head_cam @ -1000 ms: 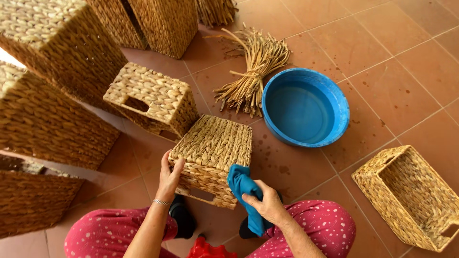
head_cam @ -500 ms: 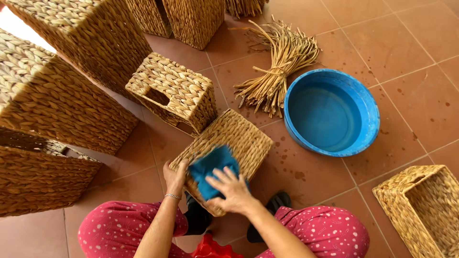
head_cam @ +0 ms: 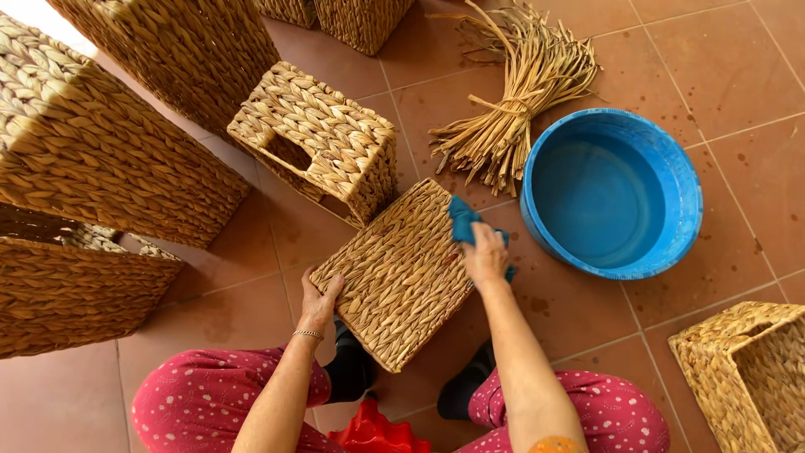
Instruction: The person sits on the floor and wipes the exterior and interior surfaces of several woven baskets using a blue cloth. They repeatedly dip the cloth into a blue basin of water to clean each basket one at a time.
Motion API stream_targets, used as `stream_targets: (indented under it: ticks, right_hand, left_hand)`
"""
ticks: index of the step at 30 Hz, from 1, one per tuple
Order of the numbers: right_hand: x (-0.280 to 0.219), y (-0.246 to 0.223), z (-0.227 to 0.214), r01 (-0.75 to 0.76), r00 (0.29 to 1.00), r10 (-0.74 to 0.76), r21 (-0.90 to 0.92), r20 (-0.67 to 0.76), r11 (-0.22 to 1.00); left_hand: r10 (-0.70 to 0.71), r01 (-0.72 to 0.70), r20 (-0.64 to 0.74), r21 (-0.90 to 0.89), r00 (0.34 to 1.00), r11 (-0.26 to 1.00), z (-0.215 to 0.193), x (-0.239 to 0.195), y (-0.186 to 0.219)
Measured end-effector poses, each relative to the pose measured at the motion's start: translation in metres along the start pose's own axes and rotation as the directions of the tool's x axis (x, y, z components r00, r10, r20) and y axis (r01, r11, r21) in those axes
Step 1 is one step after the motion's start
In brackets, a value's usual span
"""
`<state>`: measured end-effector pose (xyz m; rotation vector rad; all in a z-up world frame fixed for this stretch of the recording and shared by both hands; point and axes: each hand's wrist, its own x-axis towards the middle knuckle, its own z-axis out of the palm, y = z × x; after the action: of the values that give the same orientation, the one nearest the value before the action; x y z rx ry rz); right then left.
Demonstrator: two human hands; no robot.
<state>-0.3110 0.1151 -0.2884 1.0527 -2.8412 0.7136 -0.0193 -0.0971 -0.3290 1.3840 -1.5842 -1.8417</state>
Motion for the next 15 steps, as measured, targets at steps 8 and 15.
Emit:
stream_targets:
  ticks: [8,15]
  right_hand:
    - [-0.112,-0.145,-0.061,0.700,0.677,-0.736,0.296,0.017,0.650]
    - [-0.041,-0.054,-0.018,0.388,0.904,-0.417,0.228,0.096,0.893]
  left_hand:
    - [-0.207,0.209,0.041,-0.056,0.978,0.976,-0.002,0.004,-0.001]
    - [-0.036,0.035,0.035,0.031,0.999,0.999,0.002,-0.002,-0.011]
